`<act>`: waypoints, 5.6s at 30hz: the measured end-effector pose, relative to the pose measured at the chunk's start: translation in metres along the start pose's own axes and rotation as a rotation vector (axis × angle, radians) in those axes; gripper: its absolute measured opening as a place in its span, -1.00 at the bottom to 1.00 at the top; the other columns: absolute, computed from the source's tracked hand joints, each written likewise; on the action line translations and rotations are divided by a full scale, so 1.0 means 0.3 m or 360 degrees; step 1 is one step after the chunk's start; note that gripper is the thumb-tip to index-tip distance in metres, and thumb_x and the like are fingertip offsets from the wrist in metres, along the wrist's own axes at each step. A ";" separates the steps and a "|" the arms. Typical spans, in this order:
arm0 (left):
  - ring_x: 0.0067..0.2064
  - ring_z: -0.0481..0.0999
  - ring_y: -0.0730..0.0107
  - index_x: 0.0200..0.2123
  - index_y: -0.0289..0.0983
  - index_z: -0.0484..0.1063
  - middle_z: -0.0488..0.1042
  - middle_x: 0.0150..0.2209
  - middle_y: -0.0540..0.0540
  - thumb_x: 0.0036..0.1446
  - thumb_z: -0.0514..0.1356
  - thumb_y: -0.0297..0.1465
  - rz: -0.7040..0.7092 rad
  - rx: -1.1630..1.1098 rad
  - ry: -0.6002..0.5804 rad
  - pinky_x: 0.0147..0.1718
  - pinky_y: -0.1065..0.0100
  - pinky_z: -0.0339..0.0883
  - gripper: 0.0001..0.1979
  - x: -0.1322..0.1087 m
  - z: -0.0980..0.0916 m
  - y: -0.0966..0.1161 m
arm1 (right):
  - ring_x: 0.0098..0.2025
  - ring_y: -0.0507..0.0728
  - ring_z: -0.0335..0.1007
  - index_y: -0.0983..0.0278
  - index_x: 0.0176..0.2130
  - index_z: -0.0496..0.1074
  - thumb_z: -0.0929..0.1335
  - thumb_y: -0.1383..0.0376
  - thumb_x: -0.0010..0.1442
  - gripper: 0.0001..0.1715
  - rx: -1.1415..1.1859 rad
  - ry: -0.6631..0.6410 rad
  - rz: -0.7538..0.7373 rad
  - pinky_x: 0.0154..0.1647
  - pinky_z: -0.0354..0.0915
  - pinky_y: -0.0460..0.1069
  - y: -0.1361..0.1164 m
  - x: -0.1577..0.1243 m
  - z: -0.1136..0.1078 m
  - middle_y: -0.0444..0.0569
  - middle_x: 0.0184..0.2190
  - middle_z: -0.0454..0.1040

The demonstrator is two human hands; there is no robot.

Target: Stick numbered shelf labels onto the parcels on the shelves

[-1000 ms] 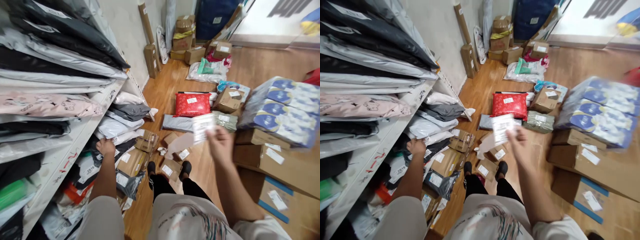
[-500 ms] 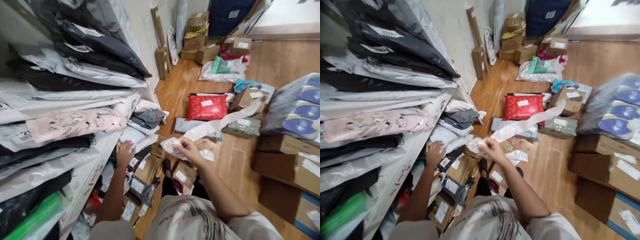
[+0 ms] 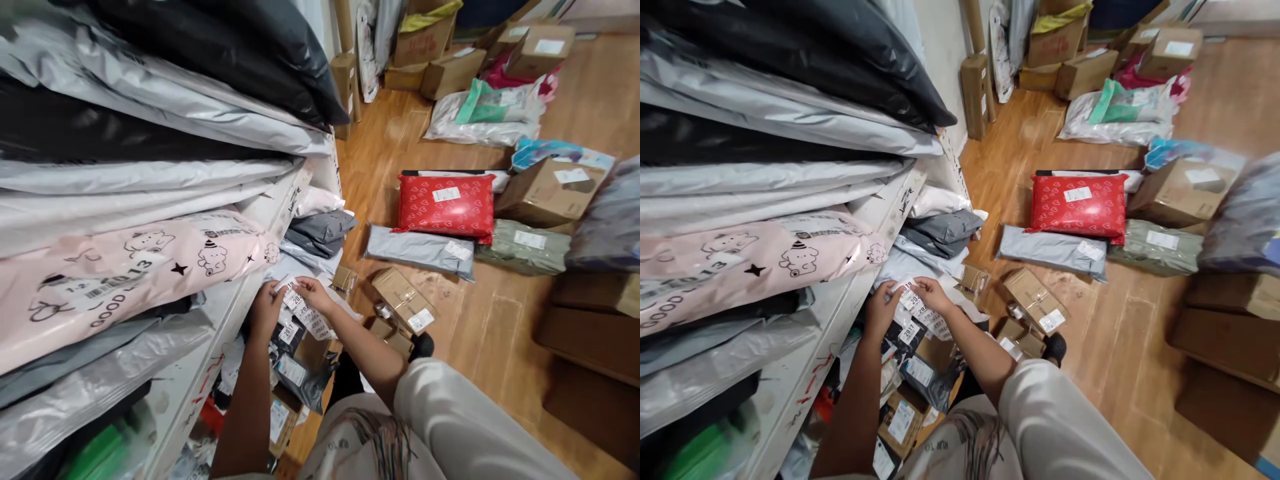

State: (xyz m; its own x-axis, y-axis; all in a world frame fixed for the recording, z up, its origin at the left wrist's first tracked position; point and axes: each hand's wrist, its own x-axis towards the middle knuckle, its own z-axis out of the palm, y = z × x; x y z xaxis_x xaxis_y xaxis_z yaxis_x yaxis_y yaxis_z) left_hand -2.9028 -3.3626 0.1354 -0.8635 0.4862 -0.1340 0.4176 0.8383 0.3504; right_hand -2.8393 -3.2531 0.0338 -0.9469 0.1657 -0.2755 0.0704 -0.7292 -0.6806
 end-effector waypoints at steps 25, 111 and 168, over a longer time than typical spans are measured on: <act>-0.16 0.45 0.19 -0.27 -0.21 0.35 0.44 -0.20 -0.13 0.25 0.09 -0.26 -0.0033 0.0515 0.0227 -0.27 0.31 0.22 -0.85 -0.001 0.057 0.049 | -0.53 -0.02 0.21 0.31 -0.47 0.45 0.49 -0.17 -0.29 -0.37 -0.0108 0.0467 0.0222 -0.49 0.16 -0.10 0.088 -0.132 0.018 -0.18 -0.59 0.38; -0.13 0.53 0.10 -0.13 -0.35 0.41 0.50 -0.17 -0.32 0.27 0.07 -0.33 0.0289 0.0770 -0.0525 -0.17 0.24 0.35 -0.76 0.442 0.387 0.272 | -0.51 0.01 0.14 0.29 -0.67 0.31 0.49 0.04 -0.08 -0.53 -0.1093 0.0908 0.0165 -0.46 0.00 -0.07 -0.165 0.187 -0.433 -0.15 -0.68 0.24; 0.02 0.40 0.07 -0.25 -0.20 0.46 0.52 -0.20 -0.19 0.18 0.14 -0.24 0.0160 0.0061 -0.0125 0.10 0.07 0.13 -0.81 0.744 0.481 0.390 | -0.62 -0.06 0.01 0.27 -0.62 0.23 0.40 -0.16 -0.06 -0.40 -0.0187 0.1169 -0.0187 -0.59 -0.01 -0.12 -0.272 0.237 -0.635 -0.23 -0.70 0.16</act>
State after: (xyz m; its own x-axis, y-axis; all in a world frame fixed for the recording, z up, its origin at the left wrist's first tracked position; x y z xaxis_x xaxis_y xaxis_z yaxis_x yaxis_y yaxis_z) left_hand -3.0059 -3.1205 0.0128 -0.7926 0.5848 -0.1726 0.5127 0.7924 0.3305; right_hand -2.8527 -3.0553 -0.0596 -0.5003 0.6684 -0.5504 0.0538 -0.6105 -0.7902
